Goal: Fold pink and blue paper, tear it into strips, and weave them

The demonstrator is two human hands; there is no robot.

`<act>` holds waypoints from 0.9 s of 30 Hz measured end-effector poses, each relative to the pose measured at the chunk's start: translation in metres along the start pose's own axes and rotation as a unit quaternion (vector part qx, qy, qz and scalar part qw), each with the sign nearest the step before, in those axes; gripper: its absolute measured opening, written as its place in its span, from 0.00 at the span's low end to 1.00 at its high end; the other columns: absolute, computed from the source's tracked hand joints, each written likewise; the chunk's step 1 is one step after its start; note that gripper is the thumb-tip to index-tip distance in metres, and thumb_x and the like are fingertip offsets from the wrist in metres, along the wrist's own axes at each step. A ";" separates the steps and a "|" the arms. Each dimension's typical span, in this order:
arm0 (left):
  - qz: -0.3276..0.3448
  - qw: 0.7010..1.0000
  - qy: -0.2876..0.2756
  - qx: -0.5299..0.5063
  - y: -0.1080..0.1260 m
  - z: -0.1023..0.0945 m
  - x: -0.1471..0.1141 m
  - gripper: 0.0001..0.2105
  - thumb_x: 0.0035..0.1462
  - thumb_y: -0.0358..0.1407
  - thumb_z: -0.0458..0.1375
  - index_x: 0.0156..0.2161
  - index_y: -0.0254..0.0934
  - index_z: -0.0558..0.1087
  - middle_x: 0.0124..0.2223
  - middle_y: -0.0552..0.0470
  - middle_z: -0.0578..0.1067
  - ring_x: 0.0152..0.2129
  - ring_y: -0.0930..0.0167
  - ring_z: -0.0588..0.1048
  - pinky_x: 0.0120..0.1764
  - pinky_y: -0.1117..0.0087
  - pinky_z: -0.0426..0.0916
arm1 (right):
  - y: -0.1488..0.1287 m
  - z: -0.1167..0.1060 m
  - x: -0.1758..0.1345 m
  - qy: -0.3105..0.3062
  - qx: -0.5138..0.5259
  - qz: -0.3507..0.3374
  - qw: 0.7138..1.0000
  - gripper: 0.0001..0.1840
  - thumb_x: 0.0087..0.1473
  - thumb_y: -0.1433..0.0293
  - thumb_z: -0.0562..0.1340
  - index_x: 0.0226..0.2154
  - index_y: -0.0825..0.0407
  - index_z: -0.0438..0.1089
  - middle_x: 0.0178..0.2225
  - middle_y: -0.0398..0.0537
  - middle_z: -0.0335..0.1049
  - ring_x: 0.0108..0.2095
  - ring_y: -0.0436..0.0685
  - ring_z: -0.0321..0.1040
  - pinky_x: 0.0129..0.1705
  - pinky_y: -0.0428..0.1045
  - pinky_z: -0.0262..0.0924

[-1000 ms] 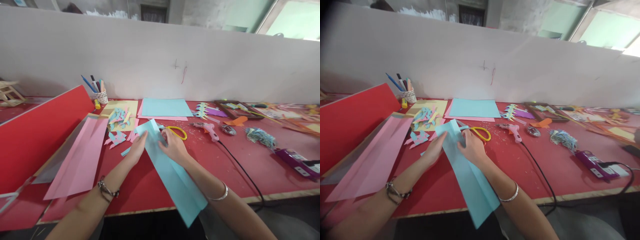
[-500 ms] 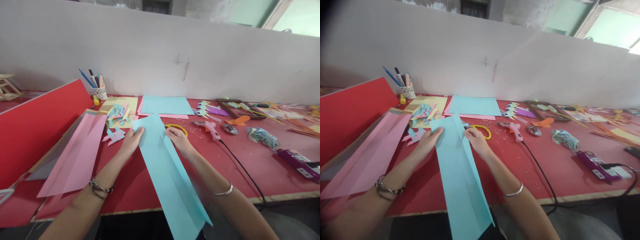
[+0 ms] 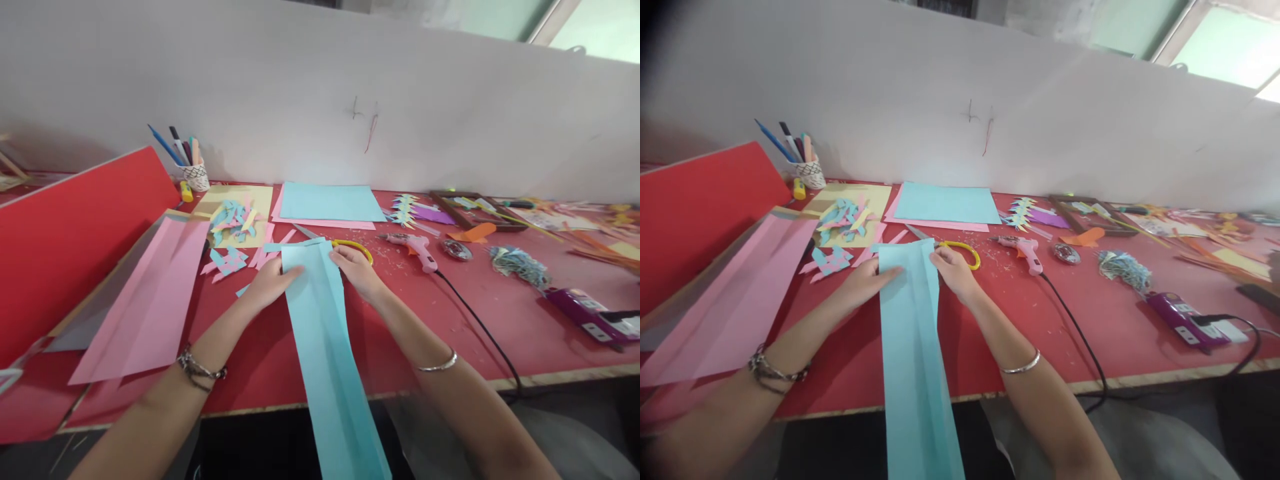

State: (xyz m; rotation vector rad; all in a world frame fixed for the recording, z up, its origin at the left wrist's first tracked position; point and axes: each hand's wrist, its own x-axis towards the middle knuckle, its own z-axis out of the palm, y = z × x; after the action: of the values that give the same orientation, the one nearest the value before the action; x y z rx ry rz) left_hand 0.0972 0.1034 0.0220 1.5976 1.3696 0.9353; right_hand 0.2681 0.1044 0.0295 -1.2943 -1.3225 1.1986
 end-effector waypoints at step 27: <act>0.012 0.997 -0.026 -0.075 0.001 0.009 0.002 0.12 0.48 0.42 0.50 0.22 0.38 0.66 0.21 0.58 0.65 0.22 0.74 0.65 0.27 0.75 0.59 | -0.003 0.024 -0.008 -0.096 0.055 0.011 0.994 0.12 0.47 0.64 0.54 0.17 0.51 0.55 0.12 0.34 0.49 0.12 0.42 0.47 0.12 0.41 0.41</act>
State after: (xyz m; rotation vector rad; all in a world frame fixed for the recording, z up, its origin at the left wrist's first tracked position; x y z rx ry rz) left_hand 0.1056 0.1044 0.0193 1.5172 1.2175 0.9798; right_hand 0.2445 0.0955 0.0298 -1.1407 -1.3600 1.4212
